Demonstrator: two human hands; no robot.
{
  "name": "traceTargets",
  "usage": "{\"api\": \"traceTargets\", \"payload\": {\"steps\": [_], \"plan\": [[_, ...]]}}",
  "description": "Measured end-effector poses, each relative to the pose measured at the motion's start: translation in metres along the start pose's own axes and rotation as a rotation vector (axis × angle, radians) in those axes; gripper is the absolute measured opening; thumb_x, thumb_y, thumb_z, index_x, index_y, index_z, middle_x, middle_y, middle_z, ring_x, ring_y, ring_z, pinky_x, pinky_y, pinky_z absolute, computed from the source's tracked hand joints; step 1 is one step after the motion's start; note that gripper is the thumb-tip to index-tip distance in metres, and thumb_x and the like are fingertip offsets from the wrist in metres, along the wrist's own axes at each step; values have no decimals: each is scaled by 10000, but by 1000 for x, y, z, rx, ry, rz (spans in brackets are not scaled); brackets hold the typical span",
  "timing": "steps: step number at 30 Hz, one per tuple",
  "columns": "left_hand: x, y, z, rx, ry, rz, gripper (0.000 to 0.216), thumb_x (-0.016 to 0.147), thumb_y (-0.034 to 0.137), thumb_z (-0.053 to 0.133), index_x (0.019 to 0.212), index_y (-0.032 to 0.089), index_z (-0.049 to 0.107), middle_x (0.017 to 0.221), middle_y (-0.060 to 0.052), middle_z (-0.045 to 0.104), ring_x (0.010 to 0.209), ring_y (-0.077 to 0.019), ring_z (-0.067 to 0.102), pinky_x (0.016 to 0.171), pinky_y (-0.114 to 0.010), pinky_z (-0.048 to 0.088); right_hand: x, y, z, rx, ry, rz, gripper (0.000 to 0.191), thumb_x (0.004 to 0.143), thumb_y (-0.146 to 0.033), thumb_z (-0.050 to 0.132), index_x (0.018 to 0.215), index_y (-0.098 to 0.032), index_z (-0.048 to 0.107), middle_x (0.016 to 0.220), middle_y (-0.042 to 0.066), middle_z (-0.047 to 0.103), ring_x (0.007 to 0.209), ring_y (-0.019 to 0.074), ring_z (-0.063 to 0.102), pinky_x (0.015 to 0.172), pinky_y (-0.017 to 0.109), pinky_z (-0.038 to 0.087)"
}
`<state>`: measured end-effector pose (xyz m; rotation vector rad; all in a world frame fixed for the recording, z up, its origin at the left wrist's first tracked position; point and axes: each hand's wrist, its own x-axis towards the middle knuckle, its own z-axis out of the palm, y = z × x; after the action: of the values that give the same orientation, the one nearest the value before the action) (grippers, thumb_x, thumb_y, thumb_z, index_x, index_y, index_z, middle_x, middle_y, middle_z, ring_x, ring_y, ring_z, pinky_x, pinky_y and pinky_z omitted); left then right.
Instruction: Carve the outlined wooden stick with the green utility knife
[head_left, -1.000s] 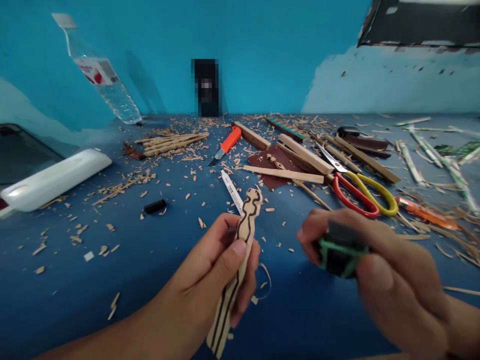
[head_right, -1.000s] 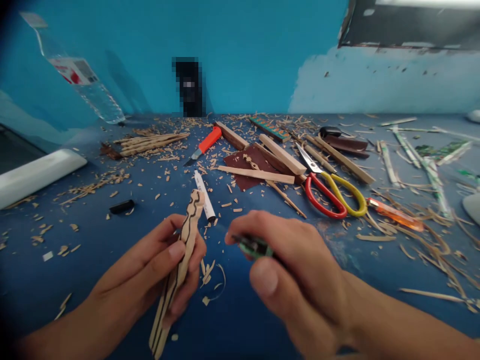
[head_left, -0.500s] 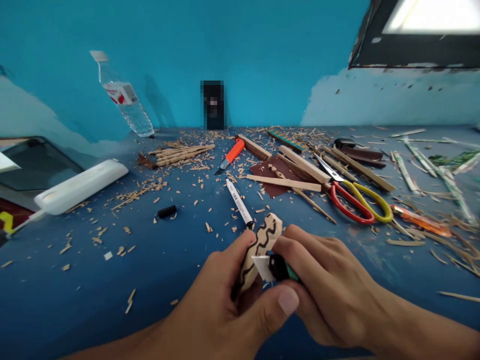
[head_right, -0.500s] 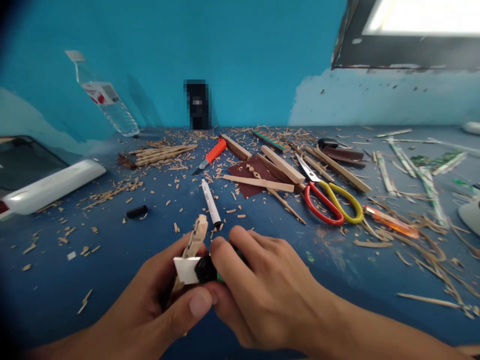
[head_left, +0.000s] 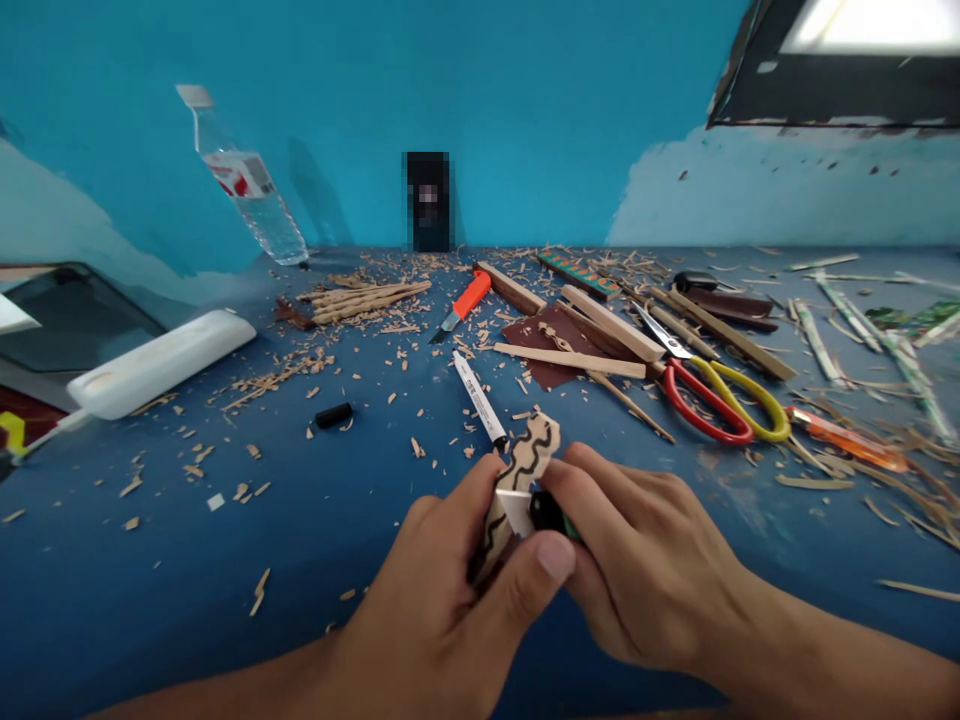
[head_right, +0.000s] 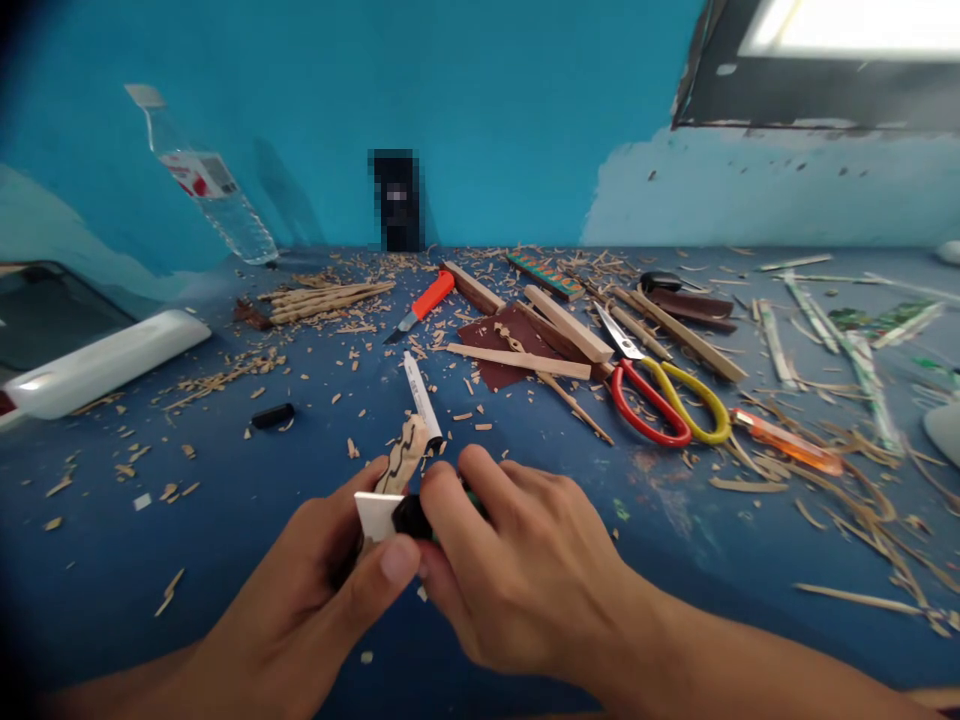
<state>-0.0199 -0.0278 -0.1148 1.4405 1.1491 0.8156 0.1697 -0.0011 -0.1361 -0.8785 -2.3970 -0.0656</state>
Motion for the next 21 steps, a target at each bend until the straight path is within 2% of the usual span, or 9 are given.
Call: {"api": "traceTargets", "payload": {"steps": [4,6,16,21], "plan": [[-1,-8,3,-82,-43,-86,394,999,647,503,944,264,576,562,100,348,449,-87,285,421,-208,291,4,0,7,-115,-3,60,323,1082,-329,284,984,-184,555,757,44,608,510,197,582,432,358,322],[0,-12,5,-169,-33,-139,409,999,654,500,896,260,525,555,119,296,406,-64,221,370,-186,240,7,1,10,-155,-13,71,322,1074,-327,298,940,-198,561,747,41,594,512,205,590,432,359,309],[10,-14,8,-436,-55,-354,492,904,748,577,916,291,397,544,156,293,399,-42,132,324,-119,138,9,-1,16,-339,-2,117,283,1064,-289,321,1011,-203,585,812,56,643,571,228,622,467,353,340],[9,-14,7,-519,-92,-343,499,882,732,633,916,287,409,583,152,318,412,-32,147,333,-103,167,9,2,16,-356,36,67,298,1084,-289,334,1101,-165,603,843,64,664,656,241,648,520,356,412]]}}
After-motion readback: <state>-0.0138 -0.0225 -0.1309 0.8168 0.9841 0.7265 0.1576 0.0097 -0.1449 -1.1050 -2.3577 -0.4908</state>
